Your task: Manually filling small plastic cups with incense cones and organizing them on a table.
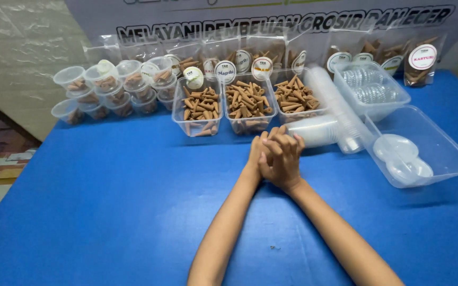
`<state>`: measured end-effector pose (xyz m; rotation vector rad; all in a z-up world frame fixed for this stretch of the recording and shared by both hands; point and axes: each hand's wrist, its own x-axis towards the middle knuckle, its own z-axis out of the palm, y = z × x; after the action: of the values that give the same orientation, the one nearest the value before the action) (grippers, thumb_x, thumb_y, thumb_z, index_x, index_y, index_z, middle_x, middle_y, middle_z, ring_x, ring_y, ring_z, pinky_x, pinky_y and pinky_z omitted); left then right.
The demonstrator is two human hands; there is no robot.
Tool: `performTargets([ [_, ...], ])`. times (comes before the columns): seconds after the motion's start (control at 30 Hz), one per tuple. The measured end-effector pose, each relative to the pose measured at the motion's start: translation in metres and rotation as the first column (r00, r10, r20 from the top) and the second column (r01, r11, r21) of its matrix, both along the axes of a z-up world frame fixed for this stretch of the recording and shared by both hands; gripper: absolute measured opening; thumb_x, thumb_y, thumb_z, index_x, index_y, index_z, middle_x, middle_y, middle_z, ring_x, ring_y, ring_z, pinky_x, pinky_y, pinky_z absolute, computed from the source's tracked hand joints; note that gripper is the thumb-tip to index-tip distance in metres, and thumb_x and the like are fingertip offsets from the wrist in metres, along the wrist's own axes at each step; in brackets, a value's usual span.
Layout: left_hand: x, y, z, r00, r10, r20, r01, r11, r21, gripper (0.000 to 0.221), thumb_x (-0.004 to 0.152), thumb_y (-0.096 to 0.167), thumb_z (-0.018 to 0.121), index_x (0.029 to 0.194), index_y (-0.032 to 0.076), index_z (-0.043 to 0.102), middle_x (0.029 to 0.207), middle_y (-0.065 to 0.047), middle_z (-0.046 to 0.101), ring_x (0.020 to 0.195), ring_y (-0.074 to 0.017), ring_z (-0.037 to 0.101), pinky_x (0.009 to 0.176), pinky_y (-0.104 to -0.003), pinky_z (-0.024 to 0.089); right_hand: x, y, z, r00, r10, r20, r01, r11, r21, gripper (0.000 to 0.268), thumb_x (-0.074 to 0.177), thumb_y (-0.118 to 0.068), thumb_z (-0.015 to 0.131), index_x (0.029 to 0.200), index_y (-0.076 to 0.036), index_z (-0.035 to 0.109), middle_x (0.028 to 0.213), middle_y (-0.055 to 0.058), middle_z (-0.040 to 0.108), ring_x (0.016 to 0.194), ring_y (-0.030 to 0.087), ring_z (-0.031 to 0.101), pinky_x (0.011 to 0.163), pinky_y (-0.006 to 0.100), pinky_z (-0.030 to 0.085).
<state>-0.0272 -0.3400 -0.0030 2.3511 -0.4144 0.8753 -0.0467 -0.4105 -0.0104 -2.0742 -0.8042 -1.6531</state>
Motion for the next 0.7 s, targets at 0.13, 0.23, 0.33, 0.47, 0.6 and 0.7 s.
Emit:
performTargets([
  [0.13, 0.018, -0.004, -0.017, 0.961, 0.124, 0.246, -0.206, 0.915, 0.346, 0.047, 0.094, 0.025, 0.054, 0.141, 0.019, 0.054, 0.117, -0.003, 0.058, 0.083, -0.0176, 0.060, 0.063, -0.031, 0.053, 0.000, -0.006, 0.016, 0.994, -0.069, -0.081, 0.080, 0.986, 0.144, 0.054, 0.086, -0.028, 0.063, 0.137, -0.019, 0.050, 0.122, 0.007, 0.056, 0.109, 0.028, 0.054, 0.107, 0.050, 0.029],
  [0.23, 0.051, -0.002, -0.051, 0.967, 0.074, 0.245, -0.156, 0.930, 0.333, 0.059, 0.094, 0.033, 0.052, 0.152, 0.027, 0.045, 0.140, -0.007, 0.057, 0.098, -0.0249, 0.062, 0.062, -0.038, 0.053, -0.002, -0.006, 0.026, 0.983, -0.012, -0.183, 0.063, 0.960, 0.273, 0.058, 0.084, -0.019, 0.066, 0.138, -0.014, 0.047, 0.125, 0.009, 0.053, 0.112, 0.031, 0.055, 0.101, 0.048, 0.035],
  [0.33, 0.054, 0.002, -0.052, 0.986, -0.072, 0.151, 0.034, 0.969, 0.244, 0.069, 0.091, 0.045, 0.050, 0.154, 0.018, 0.044, 0.153, -0.010, 0.049, 0.112, -0.0315, 0.059, 0.073, -0.041, 0.056, -0.004, -0.005, 0.025, 0.974, 0.028, -0.226, 0.040, 0.955, 0.293, 0.058, 0.083, -0.015, 0.067, 0.138, -0.013, 0.049, 0.124, 0.011, 0.053, 0.113, 0.033, 0.056, 0.101, 0.046, 0.037],
  [0.47, 0.062, 0.006, -0.055, 0.953, 0.001, 0.304, -0.101, 0.944, 0.314, 0.046, 0.091, 0.031, 0.051, 0.135, 0.019, 0.057, 0.128, 0.000, 0.063, 0.111, -0.0206, 0.060, 0.072, -0.032, 0.051, 0.001, -0.005, 0.019, 0.956, 0.028, -0.291, 0.033, 0.979, 0.203, 0.059, 0.085, -0.020, 0.066, 0.141, -0.011, 0.049, 0.133, 0.016, 0.048, 0.119, 0.039, 0.053, 0.104, 0.052, 0.037],
  [0.6, 0.055, 0.015, -0.039, 0.942, 0.000, 0.335, -0.125, 0.929, 0.350, 0.028, 0.093, 0.029, 0.052, 0.116, 0.020, 0.065, 0.117, 0.001, 0.068, 0.106, -0.0210, 0.059, 0.082, -0.036, 0.045, 0.002, 0.000, 0.020, 0.955, -0.021, -0.294, 0.051, 0.994, 0.096, 0.056, 0.094, -0.024, 0.063, 0.147, -0.010, 0.050, 0.149, 0.025, 0.043, 0.135, 0.047, 0.045, 0.110, 0.061, 0.033],
  [0.7, 0.055, 0.024, -0.040, 0.932, -0.009, 0.362, -0.132, 0.922, 0.364, 0.033, 0.092, 0.032, 0.055, 0.122, 0.022, 0.064, 0.121, 0.002, 0.066, 0.105, -0.0215, 0.058, 0.088, -0.039, 0.045, -0.003, 0.000, 0.023, 0.955, -0.024, -0.294, 0.051, 0.995, 0.085, 0.056, 0.096, -0.027, 0.062, 0.148, -0.008, 0.052, 0.150, 0.029, 0.042, 0.134, 0.052, 0.044, 0.111, 0.062, 0.033],
])
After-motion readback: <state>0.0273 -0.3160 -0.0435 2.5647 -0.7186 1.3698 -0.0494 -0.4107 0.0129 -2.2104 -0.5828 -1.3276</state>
